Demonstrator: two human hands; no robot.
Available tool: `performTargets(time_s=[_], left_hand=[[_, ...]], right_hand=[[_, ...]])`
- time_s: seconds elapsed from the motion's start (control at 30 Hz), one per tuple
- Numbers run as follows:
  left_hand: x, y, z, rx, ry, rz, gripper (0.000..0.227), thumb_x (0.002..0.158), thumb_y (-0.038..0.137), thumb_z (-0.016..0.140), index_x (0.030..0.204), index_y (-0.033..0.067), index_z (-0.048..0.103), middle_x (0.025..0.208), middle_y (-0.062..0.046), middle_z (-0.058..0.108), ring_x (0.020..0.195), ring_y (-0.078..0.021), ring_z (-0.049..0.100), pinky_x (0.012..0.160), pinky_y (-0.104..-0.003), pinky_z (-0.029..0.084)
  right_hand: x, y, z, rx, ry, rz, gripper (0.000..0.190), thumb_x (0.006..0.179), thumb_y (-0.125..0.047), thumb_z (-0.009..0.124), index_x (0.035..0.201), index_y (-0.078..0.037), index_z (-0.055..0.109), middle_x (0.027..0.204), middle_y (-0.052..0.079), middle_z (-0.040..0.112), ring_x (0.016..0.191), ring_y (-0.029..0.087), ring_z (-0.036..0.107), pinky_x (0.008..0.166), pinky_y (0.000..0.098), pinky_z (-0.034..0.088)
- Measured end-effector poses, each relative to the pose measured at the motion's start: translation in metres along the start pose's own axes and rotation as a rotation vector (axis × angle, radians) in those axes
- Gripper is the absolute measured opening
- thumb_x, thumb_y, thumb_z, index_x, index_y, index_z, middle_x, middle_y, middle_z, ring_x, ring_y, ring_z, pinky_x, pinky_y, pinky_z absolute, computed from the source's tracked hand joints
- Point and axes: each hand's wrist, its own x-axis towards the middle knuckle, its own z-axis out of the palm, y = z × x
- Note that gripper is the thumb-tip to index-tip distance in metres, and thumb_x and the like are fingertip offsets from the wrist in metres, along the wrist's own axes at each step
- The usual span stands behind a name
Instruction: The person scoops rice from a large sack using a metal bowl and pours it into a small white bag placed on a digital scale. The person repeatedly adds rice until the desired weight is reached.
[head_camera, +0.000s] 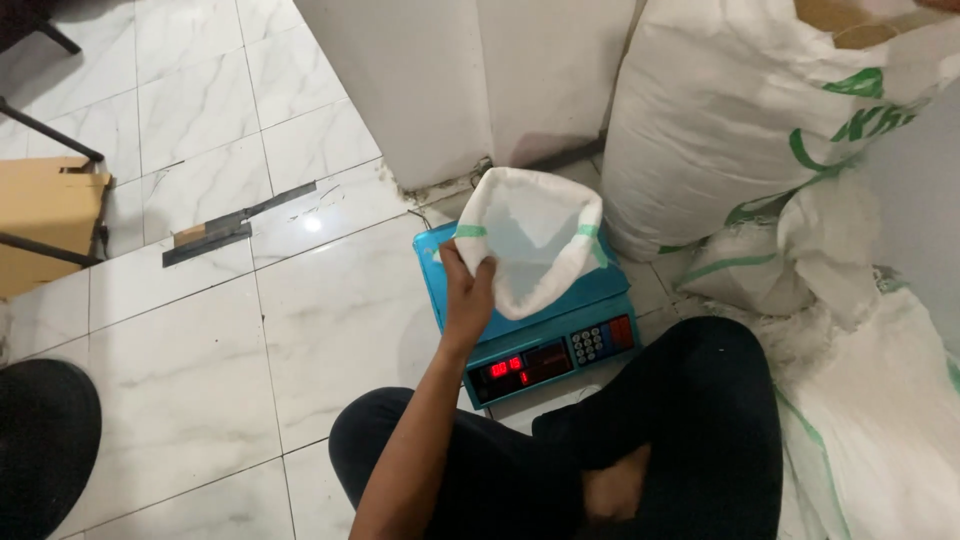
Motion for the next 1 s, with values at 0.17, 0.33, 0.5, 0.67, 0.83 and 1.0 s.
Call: performTargets(time_s=[0.17, 0.33, 0.5, 0.67, 0.83, 1.0], left_hand=[[-0.003, -0.012, 0.001, -0.087, -0.048, -0.056, 0.017, 0.104, 0.018, 0.043, 0.116, 0.0068, 0.04, 0.095, -0.008, 0.041, 0.101, -0.0172, 0.043, 0.087, -0.046, 0.041], [-0.002, -0.023, -0.01, -0.207, -0.022, -0.22, 0.029, 0.106, 0.027, 0.044, 0.123, 0.0055, 0.054, 0.109, -0.011, 0.059, 0.103, -0.0197, 0.054, 0.087, -0.042, 0.049], [-0.002, -0.008, -0.017, -0.285, -0.006, -0.288, 0.034, 0.103, 0.028, 0.052, 0.128, 0.0057, 0.058, 0.114, -0.011, 0.065, 0.104, -0.0192, 0.059, 0.087, -0.04, 0.054], [-0.001, -0.003, -0.019, -0.368, -0.037, -0.319, 0.035, 0.101, 0.022, 0.056, 0.131, 0.0027, 0.058, 0.115, -0.014, 0.065, 0.103, -0.021, 0.062, 0.086, -0.042, 0.059], [0.002, -0.01, -0.019, -0.37, -0.05, -0.33, 0.031, 0.099, 0.021, 0.06, 0.124, 0.0031, 0.062, 0.11, -0.012, 0.067, 0.099, -0.0205, 0.063, 0.084, -0.042, 0.061], [0.005, -0.012, -0.018, -0.358, -0.051, -0.308, 0.026, 0.099, 0.019, 0.059, 0.119, 0.0035, 0.065, 0.105, -0.01, 0.067, 0.095, -0.0182, 0.062, 0.082, -0.04, 0.06]], right_hand=[[-0.114, 0.041, 0.08, 0.024, -0.135, -0.02, 0.072, 0.074, -0.024, 0.081, 0.139, -0.006, 0.057, 0.145, 0.022, 0.064, 0.128, 0.052, 0.065, 0.085, 0.0785, 0.054], [-0.113, 0.105, 0.038, 0.041, -0.187, 0.002, 0.081, 0.074, -0.027, 0.076, 0.147, -0.005, 0.047, 0.146, 0.022, 0.054, 0.126, 0.052, 0.058, 0.086, 0.0747, 0.053], [-0.129, 0.168, 0.05, -0.012, -0.211, 0.026, 0.087, 0.067, -0.026, 0.069, 0.148, -0.009, 0.04, 0.142, 0.017, 0.051, 0.122, 0.044, 0.058, 0.091, 0.0648, 0.055], [-0.11, 0.201, 0.03, 0.112, -0.169, 0.055, 0.084, 0.065, -0.007, 0.062, 0.147, -0.013, 0.043, 0.143, 0.013, 0.051, 0.121, 0.041, 0.058, 0.095, 0.0572, 0.056], [-0.093, 0.211, 0.018, -0.06, -0.206, -0.054, 0.089, 0.061, 0.003, 0.052, 0.147, -0.02, 0.04, 0.143, 0.011, 0.05, 0.125, 0.038, 0.057, 0.1, 0.0602, 0.056], [-0.097, 0.204, 0.03, -0.144, -0.181, -0.093, 0.081, 0.064, 0.005, 0.052, 0.142, -0.015, 0.041, 0.132, 0.009, 0.053, 0.122, 0.033, 0.059, 0.101, 0.0583, 0.059]])
